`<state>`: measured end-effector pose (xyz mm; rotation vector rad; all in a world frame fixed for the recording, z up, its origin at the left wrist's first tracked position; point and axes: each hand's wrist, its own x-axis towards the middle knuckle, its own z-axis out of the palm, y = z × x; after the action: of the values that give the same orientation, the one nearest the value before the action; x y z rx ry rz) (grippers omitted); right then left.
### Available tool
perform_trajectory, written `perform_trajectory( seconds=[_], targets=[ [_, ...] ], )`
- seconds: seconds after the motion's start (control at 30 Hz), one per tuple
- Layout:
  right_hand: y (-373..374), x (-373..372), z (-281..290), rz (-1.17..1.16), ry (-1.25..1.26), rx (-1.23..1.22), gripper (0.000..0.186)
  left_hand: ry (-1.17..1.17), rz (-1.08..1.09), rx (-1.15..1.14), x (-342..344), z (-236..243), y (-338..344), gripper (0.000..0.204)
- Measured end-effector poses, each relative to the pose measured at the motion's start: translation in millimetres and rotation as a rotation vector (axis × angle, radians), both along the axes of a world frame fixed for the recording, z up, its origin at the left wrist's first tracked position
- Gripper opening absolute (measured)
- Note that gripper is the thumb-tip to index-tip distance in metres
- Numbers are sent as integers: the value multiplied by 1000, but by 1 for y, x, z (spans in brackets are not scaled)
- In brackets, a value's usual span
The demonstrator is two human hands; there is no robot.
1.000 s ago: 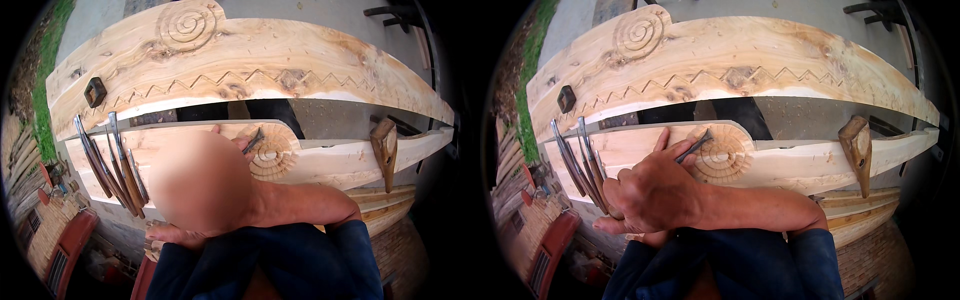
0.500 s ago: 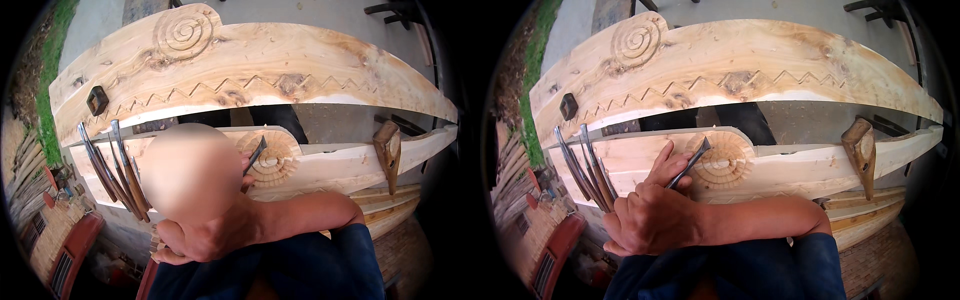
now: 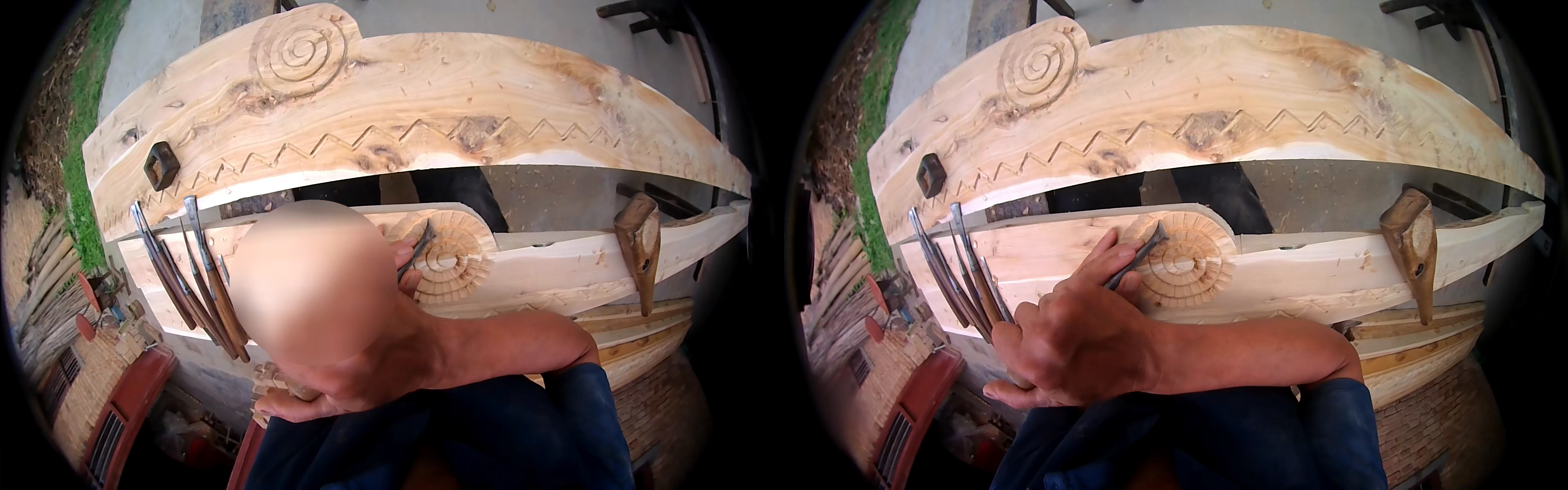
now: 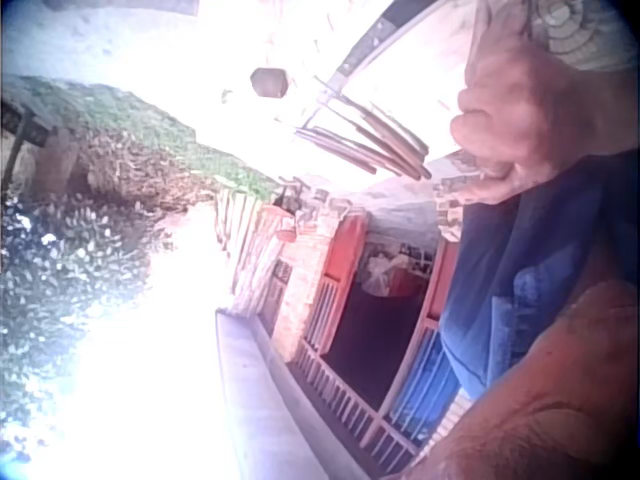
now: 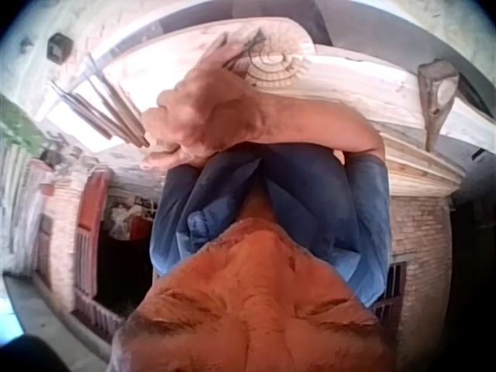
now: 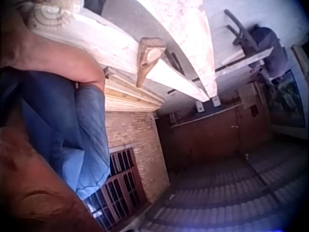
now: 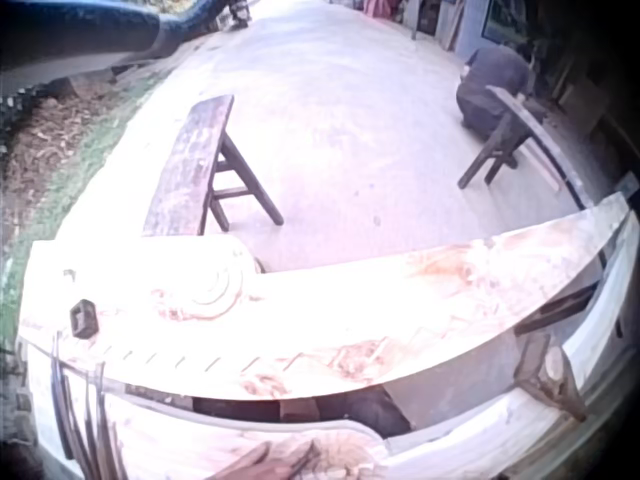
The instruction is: The person carves a decorative spiral pattern into a piece of wood using a gouge chisel.
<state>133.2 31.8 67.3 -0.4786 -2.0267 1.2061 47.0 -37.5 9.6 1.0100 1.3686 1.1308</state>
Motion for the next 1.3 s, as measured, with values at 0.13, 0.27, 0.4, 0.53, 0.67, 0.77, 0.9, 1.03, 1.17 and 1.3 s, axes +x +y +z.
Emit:
perform_trajectory(
  seconds=[0.13,0.27,0.4,0.53,0.67,0.77,0.9,1.03,1.17,1.3],
  targets=[
    [5,5,-9,-70,-62,2,63,-26,-107,-6,5,-8,14,88],
    [5,-1,-10,-50,-22,12,63,48,-107,-11,0,-4,11,82],
    [5,-9,-11,-42,8,39,64,111,-122,-59,-7,2,4,75],
    [10,-4,-13,-148,-77,74,64,267,-207,-146,0,9,8,69],
    [9,-7,-11,-160,-82,96,65,633,-183,90,-3,0,15,26],
    [6,-10,-10,-160,-85,113,65,713,-322,324,-10,-6,28,29],
    [10,-11,-14,-189,-101,127,66,646,-262,227,-7,3,32,27],
    [10,-9,-18,-213,-125,133,66,660,-290,125,-5,11,38,25],
    [7,-13,-18,-212,-130,141,67,683,-305,136,-7,8,33,25],
    [7,-9,-18,-206,-141,145,68,607,-226,69,-2,19,31,25]
  ],
)
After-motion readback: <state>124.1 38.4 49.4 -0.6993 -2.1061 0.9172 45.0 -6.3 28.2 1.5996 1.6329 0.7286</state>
